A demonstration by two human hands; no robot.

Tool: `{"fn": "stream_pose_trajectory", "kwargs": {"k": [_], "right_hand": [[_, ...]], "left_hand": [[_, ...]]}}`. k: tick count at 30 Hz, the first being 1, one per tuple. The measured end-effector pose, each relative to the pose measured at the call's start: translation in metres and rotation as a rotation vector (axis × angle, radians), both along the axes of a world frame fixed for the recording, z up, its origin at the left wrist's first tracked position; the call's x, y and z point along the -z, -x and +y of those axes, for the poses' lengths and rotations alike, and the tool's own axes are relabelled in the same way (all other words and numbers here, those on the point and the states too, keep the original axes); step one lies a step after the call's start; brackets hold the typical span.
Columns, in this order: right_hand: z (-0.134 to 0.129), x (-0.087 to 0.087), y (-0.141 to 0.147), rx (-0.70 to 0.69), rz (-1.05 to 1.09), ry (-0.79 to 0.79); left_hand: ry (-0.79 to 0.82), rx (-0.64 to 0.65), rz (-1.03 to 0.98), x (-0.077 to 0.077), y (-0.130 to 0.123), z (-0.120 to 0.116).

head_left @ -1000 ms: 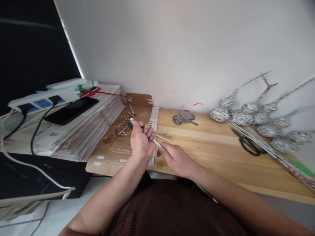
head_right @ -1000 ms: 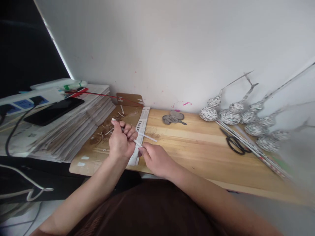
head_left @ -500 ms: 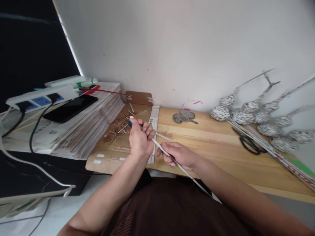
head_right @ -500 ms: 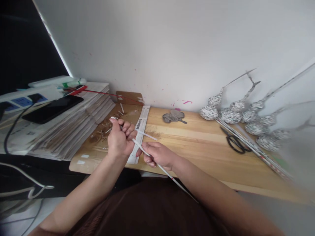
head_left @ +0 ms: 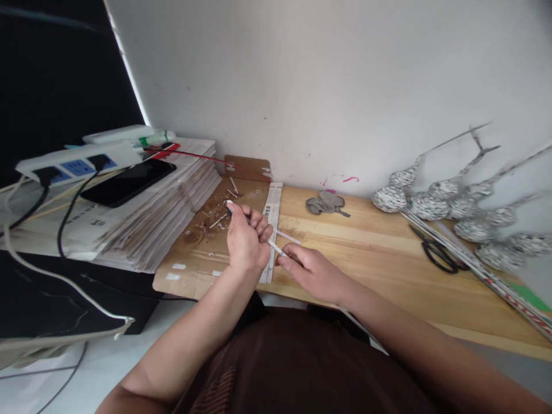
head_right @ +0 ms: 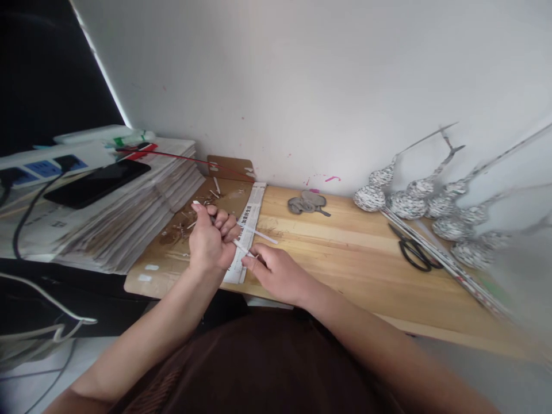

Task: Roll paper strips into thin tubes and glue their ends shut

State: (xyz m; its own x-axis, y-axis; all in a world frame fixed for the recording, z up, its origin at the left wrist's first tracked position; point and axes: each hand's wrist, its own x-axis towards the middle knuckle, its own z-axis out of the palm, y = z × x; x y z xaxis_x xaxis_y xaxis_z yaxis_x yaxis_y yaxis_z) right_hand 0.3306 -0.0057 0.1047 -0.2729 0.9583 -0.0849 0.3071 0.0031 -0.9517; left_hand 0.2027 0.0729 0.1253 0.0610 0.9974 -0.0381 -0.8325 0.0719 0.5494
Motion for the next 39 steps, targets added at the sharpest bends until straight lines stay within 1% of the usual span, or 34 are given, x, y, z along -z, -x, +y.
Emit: {"fn": "stream_pose_trajectory", "kwargs": {"k": [1, 2, 3, 6, 7, 8, 9, 12, 13, 14, 15, 17, 18, 19, 20, 23, 24, 25, 26, 28, 29, 30, 31, 34, 35, 36, 37, 39], "right_hand": [[-0.001, 0.0, 0.001, 0.058, -0.055, -0.07], [-0.002, 0.001, 0.001, 0.075, -0.063, -0.076], [-0.002, 0.002, 0.001, 0.047, -0.014, -0.012], [0.0, 0.004, -0.001, -0.177, 0.285, 0.345], [0.001, 0.004, -0.002, -0.222, 0.334, 0.4], [0.001, 0.004, -0.002, -0.227, 0.321, 0.387], [0.001, 0.003, -0.002, -0.188, 0.248, 0.309], [-0.001, 0.003, 0.0, 0.067, -0.1, -0.078], [-0.002, 0.003, 0.001, 0.116, -0.157, -0.146], [-0.002, 0.004, 0.001, 0.113, -0.154, -0.139], [-0.002, 0.005, 0.0, 0.059, -0.091, -0.063], [-0.001, 0.006, -0.001, -0.114, 0.125, 0.179], [0.0, 0.006, -0.002, -0.18, 0.214, 0.271], [0.001, 0.006, -0.002, -0.204, 0.252, 0.305], [0.001, 0.005, -0.002, -0.183, 0.226, 0.27], [0.001, 0.004, 0.001, 0.029, -0.068, -0.053], [0.002, 0.003, 0.002, 0.066, -0.127, -0.109], [0.002, 0.003, 0.003, 0.054, -0.127, -0.097], [0.003, 0.003, 0.003, -0.004, -0.069, -0.021], [0.005, 0.003, 0.001, -0.159, 0.117, 0.192], [0.006, 0.003, 0.001, -0.205, 0.177, 0.251], [0.007, 0.002, 0.0, -0.205, 0.177, 0.239], [0.008, 0.002, 0.001, -0.165, 0.112, 0.152], [0.008, 0.001, 0.003, 0.072, -0.269, -0.282], [0.008, 0.002, 0.003, 0.154, -0.373, -0.387], [0.008, 0.002, 0.003, 0.195, -0.429, -0.433], [0.008, 0.002, 0.003, 0.179, -0.431, -0.416], [0.008, 0.003, 0.002, 0.049, -0.33, -0.285]], "left_hand": [[-0.001, -0.007, 0.0, 0.0, 0.0, 0.0], [-0.001, -0.009, -0.001, 0.0, 0.0, 0.0], [-0.001, -0.005, -0.005, 0.0, 0.0, 0.0], [0.0, 0.008, -0.02, 0.0, 0.0, 0.0], [0.0, 0.008, -0.023, 0.0, 0.0, 0.001], [-0.001, 0.003, -0.025, 0.0, 0.0, 0.001], [-0.002, -0.006, -0.024, 0.0, 0.0, 0.002], [0.005, -0.031, -0.026, 0.001, 0.001, 0.004], [0.005, -0.037, -0.026, 0.001, 0.001, 0.004], [0.004, -0.039, -0.026, 0.002, 0.001, 0.004], [0.003, -0.038, -0.025, 0.002, 0.001, 0.004], [-0.002, -0.031, -0.027, 0.001, 0.001, 0.004], [-0.003, -0.028, -0.03, 0.001, 0.001, 0.003], [-0.003, -0.026, -0.033, 0.0, 0.001, 0.003], [-0.002, -0.026, -0.035, 0.0, 0.001, 0.003], [0.002, -0.031, -0.026, 0.002, 0.0, 0.003], [0.003, -0.032, -0.023, 0.003, 0.0, 0.003], [0.003, -0.032, -0.022, 0.004, -0.001, 0.003], [0.004, -0.028, -0.024, 0.004, -0.001, 0.003], [0.005, -0.024, -0.031, 0.005, -0.002, 0.003], [0.008, -0.024, -0.033, 0.005, -0.002, 0.003], [0.011, -0.027, -0.033, 0.005, -0.002, 0.003], [0.013, -0.031, -0.032, 0.004, -0.002, 0.003], [0.031, -0.034, -0.024, 0.004, -0.003, 0.002], [0.037, -0.031, -0.025, 0.004, -0.004, 0.002], [0.042, -0.027, -0.027, 0.004, -0.004, 0.002], [0.043, -0.022, -0.031, 0.004, -0.004, 0.002], [0.037, -0.023, -0.037, 0.004, -0.004, 0.002]]}}
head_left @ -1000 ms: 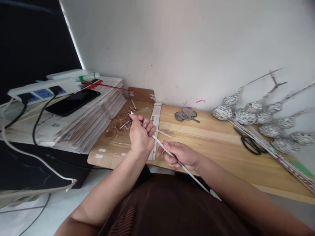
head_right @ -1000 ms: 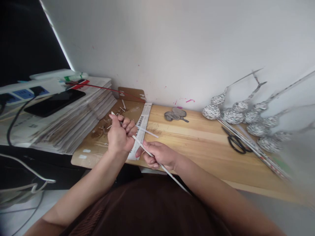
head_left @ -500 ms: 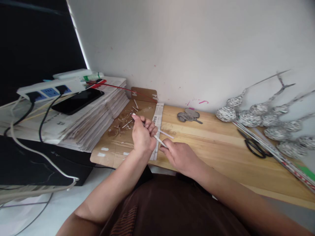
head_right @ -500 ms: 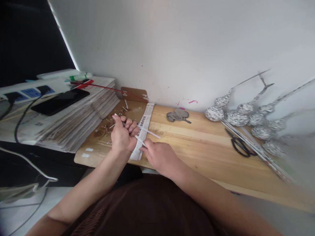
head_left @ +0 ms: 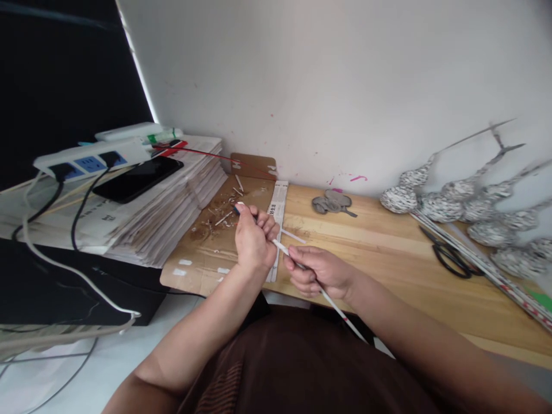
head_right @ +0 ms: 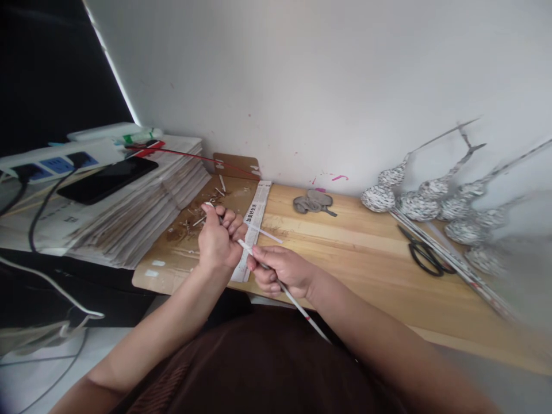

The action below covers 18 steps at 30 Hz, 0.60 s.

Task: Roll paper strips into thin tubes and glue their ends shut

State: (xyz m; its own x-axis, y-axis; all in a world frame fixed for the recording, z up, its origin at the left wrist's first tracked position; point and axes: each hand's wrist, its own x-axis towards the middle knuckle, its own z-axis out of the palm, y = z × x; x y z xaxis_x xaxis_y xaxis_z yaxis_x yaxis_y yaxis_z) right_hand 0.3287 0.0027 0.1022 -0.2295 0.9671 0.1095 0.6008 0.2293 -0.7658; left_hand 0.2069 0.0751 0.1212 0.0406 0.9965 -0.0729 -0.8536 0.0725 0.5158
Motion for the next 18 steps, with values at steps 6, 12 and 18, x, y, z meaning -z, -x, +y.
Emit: {"fn": "stream_pose_trajectory", "kwargs": {"k": [6, 12, 18], "right_hand": [[-0.0022, 0.0028, 0.0024, 0.043, 0.058, -0.015], [0.0013, 0.0064, -0.0011, -0.194, 0.571, 0.641], [0.0026, 0.0067, 0.0015, -0.071, 0.53, 0.449]], "left_hand": [[0.007, -0.029, 0.024, 0.0011, -0.0002, 0.0009], [0.018, -0.022, 0.021, 0.0004, -0.0024, -0.0001], [0.023, -0.017, 0.019, 0.0015, -0.0026, 0.0003]]}}
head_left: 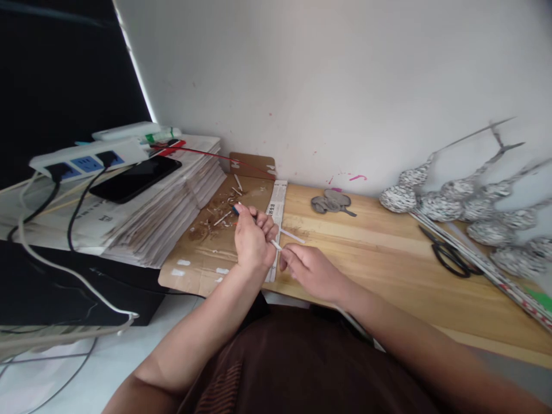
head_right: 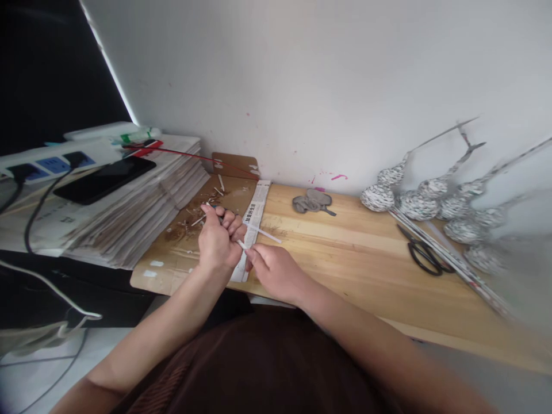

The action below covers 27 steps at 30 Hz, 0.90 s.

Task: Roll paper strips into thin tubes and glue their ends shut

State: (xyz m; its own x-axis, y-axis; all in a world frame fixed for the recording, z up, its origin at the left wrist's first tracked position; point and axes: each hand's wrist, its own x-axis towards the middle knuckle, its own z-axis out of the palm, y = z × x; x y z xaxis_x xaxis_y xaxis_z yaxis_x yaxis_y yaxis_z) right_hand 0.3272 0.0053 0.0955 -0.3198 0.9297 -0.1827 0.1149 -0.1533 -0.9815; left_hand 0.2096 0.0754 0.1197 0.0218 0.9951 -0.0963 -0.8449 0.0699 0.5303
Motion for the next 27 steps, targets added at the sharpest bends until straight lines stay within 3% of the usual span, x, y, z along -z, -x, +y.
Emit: {"fn": "stream_pose_trajectory", "kwargs": {"k": [2, 4, 8, 9, 10, 14, 19, 23, 24, 27], "right_hand": [[0.0014, 0.0015, -0.0001, -0.122, 0.098, 0.149], [0.0016, 0.0018, -0.0003, -0.157, 0.099, 0.167], [-0.0012, -0.0006, 0.0013, 0.074, -0.319, -0.288], [-0.0016, -0.0011, 0.0015, 0.09, -0.376, -0.334], [-0.0017, -0.0015, 0.0015, 0.068, -0.37, -0.306], [-0.0001, -0.0016, -0.0003, -0.159, -0.054, 0.067], [0.0019, -0.0013, 0.0014, 0.07, -0.217, -0.201], [0.0034, -0.0014, 0.0016, -0.109, -0.002, 0.088], [0.003, -0.0016, 0.0013, -0.127, 0.006, 0.1], [0.0002, -0.0017, 0.0009, 0.026, -0.238, -0.194]], "left_hand": [[-0.003, 0.007, -0.004, 0.0008, 0.0001, 0.0], [-0.002, 0.007, -0.003, 0.002, 0.0004, 0.0004], [0.004, 0.0, 0.006, 0.0052, 0.0011, 0.0016], [0.005, 0.0, 0.007, 0.0059, 0.0012, 0.0016], [0.003, 0.0, 0.009, 0.0064, 0.0012, 0.0015], [-0.009, 0.008, 0.005, 0.0075, 0.0006, 0.0008], [0.0, 0.01, 0.003, 0.0086, -0.0008, 0.0003], [0.016, 0.016, -0.003, 0.0081, -0.0011, -0.0003], [0.015, 0.016, -0.005, 0.0081, -0.0011, -0.0002], [0.013, 0.009, -0.002, 0.0085, -0.001, 0.001]]}}
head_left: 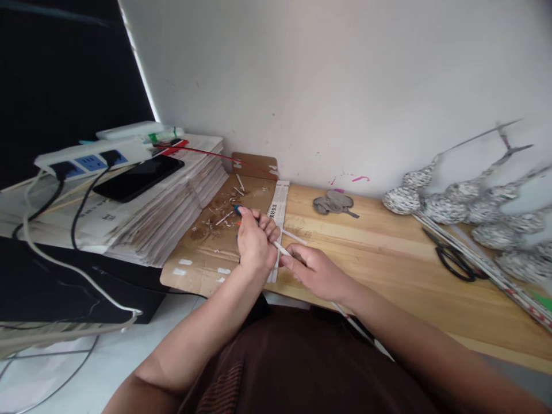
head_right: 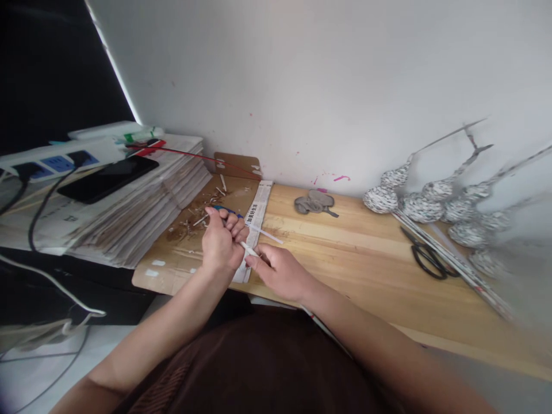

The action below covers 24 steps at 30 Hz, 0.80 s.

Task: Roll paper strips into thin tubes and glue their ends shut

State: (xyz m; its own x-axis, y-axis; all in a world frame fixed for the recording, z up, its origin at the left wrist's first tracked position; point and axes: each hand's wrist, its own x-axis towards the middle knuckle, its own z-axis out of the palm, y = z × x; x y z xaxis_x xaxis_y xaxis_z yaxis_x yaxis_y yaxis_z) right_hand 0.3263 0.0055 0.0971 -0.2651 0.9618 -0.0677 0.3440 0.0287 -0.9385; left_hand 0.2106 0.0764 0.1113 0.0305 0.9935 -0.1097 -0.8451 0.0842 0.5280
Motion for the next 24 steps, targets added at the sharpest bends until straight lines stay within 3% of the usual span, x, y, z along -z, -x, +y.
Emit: {"fn": "stream_pose_trajectory", "kwargs": {"k": [2, 3, 6, 7, 11, 12, 16, 17, 21, 22, 24], "right_hand": [[-0.0009, 0.0006, -0.0004, 0.071, -0.116, -0.148], [-0.0006, 0.001, -0.0009, 0.053, -0.097, -0.112], [0.0019, 0.002, -0.0031, -0.139, 0.124, 0.227], [0.0027, 0.0021, -0.0035, -0.164, 0.159, 0.273], [0.0038, 0.0019, -0.0021, 0.023, 0.032, -0.022], [0.0042, 0.002, -0.0016, 0.028, 0.043, -0.025], [0.006, 0.0027, -0.0023, -0.154, 0.264, 0.294], [0.0058, 0.0027, -0.0026, -0.139, 0.24, 0.263], [0.0029, 0.0023, -0.0022, 0.082, -0.054, -0.119], [0.0027, 0.0023, -0.002, 0.07, -0.04, -0.091], [0.0036, 0.0024, -0.0018, -0.051, 0.116, 0.133]], "left_hand": [[0.002, -0.003, 0.005, 0.0006, -0.0003, 0.0006], [-0.001, -0.002, 0.008, 0.0009, -0.0006, 0.0007], [-0.019, -0.004, 0.018, 0.0014, -0.0013, 0.0], [-0.023, -0.007, 0.02, 0.0014, -0.0015, -0.0003], [-0.02, -0.002, 0.015, 0.0011, -0.0016, -0.0009], [-0.016, 0.001, 0.014, 0.0009, -0.0016, -0.0009], [-0.014, 0.009, 0.003, 0.0001, -0.0012, -0.0006], [-0.015, 0.007, -0.001, 0.0001, -0.0011, -0.0004], [-0.008, 0.014, -0.004, 0.0008, -0.0013, -0.0002], [-0.003, 0.019, -0.003, 0.0009, -0.0015, -0.0005], [0.003, 0.023, 0.0, 0.0011, -0.0017, -0.0011]]}}
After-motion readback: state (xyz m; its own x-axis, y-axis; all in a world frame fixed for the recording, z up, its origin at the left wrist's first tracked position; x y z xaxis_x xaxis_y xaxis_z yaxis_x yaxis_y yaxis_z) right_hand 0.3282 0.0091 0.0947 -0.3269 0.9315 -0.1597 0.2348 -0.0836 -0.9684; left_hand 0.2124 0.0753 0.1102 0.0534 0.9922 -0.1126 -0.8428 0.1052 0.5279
